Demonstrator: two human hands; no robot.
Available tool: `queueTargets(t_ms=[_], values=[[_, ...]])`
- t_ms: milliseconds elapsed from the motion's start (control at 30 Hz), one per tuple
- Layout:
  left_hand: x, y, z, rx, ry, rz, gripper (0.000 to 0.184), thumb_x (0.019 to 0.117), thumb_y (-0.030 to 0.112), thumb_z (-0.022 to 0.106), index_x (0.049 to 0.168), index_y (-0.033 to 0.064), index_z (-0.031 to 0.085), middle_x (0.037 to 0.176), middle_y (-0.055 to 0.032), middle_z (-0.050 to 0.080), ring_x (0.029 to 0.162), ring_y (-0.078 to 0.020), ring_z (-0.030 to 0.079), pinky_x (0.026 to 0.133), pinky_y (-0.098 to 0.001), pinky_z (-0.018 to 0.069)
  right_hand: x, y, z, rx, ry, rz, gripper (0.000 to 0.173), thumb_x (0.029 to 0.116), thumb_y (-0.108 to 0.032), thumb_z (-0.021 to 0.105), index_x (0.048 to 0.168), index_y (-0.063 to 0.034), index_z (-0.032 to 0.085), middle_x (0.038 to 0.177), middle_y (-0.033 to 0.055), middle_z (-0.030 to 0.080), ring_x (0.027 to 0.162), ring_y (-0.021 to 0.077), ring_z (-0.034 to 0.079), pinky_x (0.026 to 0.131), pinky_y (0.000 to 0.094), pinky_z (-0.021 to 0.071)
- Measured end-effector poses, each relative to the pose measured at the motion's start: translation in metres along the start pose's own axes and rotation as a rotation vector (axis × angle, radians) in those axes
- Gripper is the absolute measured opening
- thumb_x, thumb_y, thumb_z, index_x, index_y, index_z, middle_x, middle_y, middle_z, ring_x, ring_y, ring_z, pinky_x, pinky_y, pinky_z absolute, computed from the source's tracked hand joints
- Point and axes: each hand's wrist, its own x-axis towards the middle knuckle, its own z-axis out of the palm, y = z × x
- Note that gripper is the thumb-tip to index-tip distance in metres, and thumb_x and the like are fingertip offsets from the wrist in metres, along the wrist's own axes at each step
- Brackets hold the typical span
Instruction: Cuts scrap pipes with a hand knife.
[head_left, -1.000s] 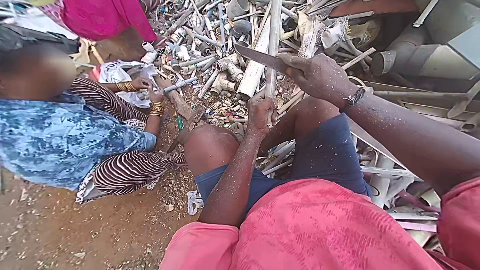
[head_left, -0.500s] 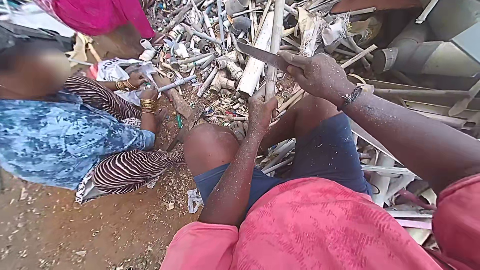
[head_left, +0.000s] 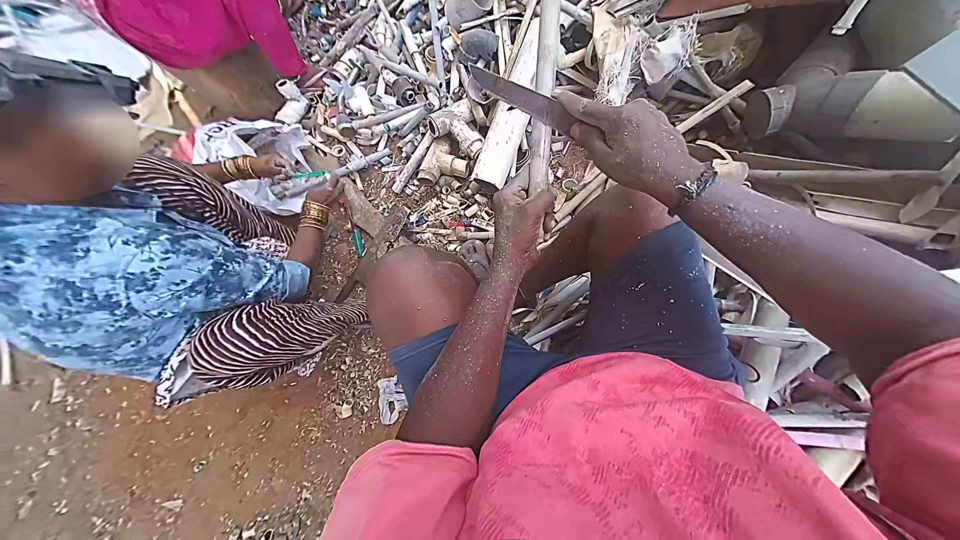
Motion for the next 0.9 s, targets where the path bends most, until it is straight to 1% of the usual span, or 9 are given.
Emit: queueTargets(t_ms=[133,233,333,433,533,667,767,833,900], values=[[-0.006,-0.002,-0.003,0.009,-0.015,-0.021,0.030,0.0868,-0.005,0.056,0.117,-0.0050,0.060,0.073,-0.0081,0.061,0.041,-0.0091,0.049,0.036,-0.0231,0.0449,0.000,0.003,-0.002,0.014,-0.013,-0.065,0.047,0.1093,-0.033,0.040,0.155,-0.0317,0.047,0.093,0.0173,0.072,0.082,0.0396,0.069,0.071,0.0596,0.0514],[-0.005,-0.002,-0.002,0.013,-0.034,-0.009,0.031,0.0893,-0.004,0.056,0.120,-0.0066,0.060,0.074,-0.0083,0.061,0.042,-0.0087,0.048,0.037,-0.0219,0.0444,0.000,0.006,-0.011,0.042,-0.039,-0.004,0.046,0.1092,-0.036,0.040,0.154,-0.0364,0.049,0.103,0.0164,0.073,0.092,0.0382,0.070,0.077,0.0614,0.0518],[0.001,-0.003,0.000,0.000,-0.018,0.014,0.030,0.0855,-0.003,0.056,0.115,-0.0050,0.061,0.074,-0.0083,0.061,0.042,-0.0098,0.048,0.036,-0.0236,0.0441,-0.007,0.004,0.000,0.047,-0.023,-0.060,0.045,0.1088,-0.037,0.041,0.152,-0.0349,0.052,0.096,0.0145,0.073,0.084,0.0359,0.070,0.074,0.0587,0.0521],[0.001,-0.003,-0.002,0.020,-0.015,0.010,0.027,0.0863,-0.003,0.057,0.113,-0.0035,0.061,0.072,-0.0070,0.059,0.041,-0.0094,0.048,0.036,-0.0238,0.0450,-0.008,-0.002,0.002,0.026,-0.037,-0.021,0.045,0.1091,-0.037,0.041,0.153,-0.0393,0.049,0.092,0.0150,0.072,0.082,0.0376,0.069,0.070,0.0595,0.0512],[0.000,-0.001,-0.001,0.009,-0.036,-0.001,0.032,0.0873,-0.003,0.056,0.119,-0.0046,0.061,0.074,-0.0076,0.060,0.042,-0.0099,0.048,0.036,-0.0237,0.0448,0.000,0.005,0.000,0.059,0.044,-0.034,0.047,0.1089,-0.033,0.041,0.155,-0.0319,0.049,0.094,0.0146,0.073,0.081,0.0342,0.069,0.073,0.0563,0.0527],[-0.006,-0.003,-0.002,-0.025,-0.053,-0.048,0.040,0.0845,-0.004,0.055,0.124,-0.0057,0.060,0.077,-0.0089,0.062,0.042,-0.0088,0.048,0.036,-0.0226,0.0440,-0.001,0.008,-0.012,0.054,-0.033,0.012,0.044,0.1089,-0.035,0.042,0.152,-0.0378,0.051,0.103,0.0161,0.073,0.091,0.0384,0.070,0.075,0.0629,0.0514],[0.000,0.001,0.000,-0.077,-0.038,-0.046,0.030,0.0827,-0.004,0.055,0.112,-0.0039,0.060,0.075,-0.0092,0.060,0.040,-0.0102,0.047,0.035,-0.0242,0.0438,-0.004,0.010,-0.004,0.147,0.001,-0.049,0.044,0.1084,-0.034,0.043,0.150,-0.0322,0.055,0.108,0.0103,0.075,0.091,0.0277,0.071,0.080,0.0550,0.0544],[0.001,-0.001,-0.002,-0.083,-0.001,-0.037,0.020,0.0849,-0.004,0.055,0.105,-0.0018,0.059,0.074,-0.0080,0.060,0.040,-0.0093,0.047,0.035,-0.0237,0.0444,-0.011,0.001,0.004,0.133,-0.080,-0.076,0.043,0.1087,-0.036,0.043,0.150,-0.0346,0.054,0.106,0.0112,0.074,0.092,0.0302,0.071,0.080,0.0567,0.0545],[-0.001,0.000,-0.003,-0.059,-0.005,-0.025,0.025,0.0864,-0.004,0.054,0.110,-0.0029,0.060,0.077,-0.0083,0.060,0.041,-0.0093,0.048,0.036,-0.0233,0.0452,-0.009,-0.001,0.004,0.105,-0.039,-0.031,0.044,0.1090,-0.036,0.042,0.151,-0.0351,0.053,0.099,0.0129,0.073,0.087,0.0332,0.070,0.074,0.0580,0.0528]])
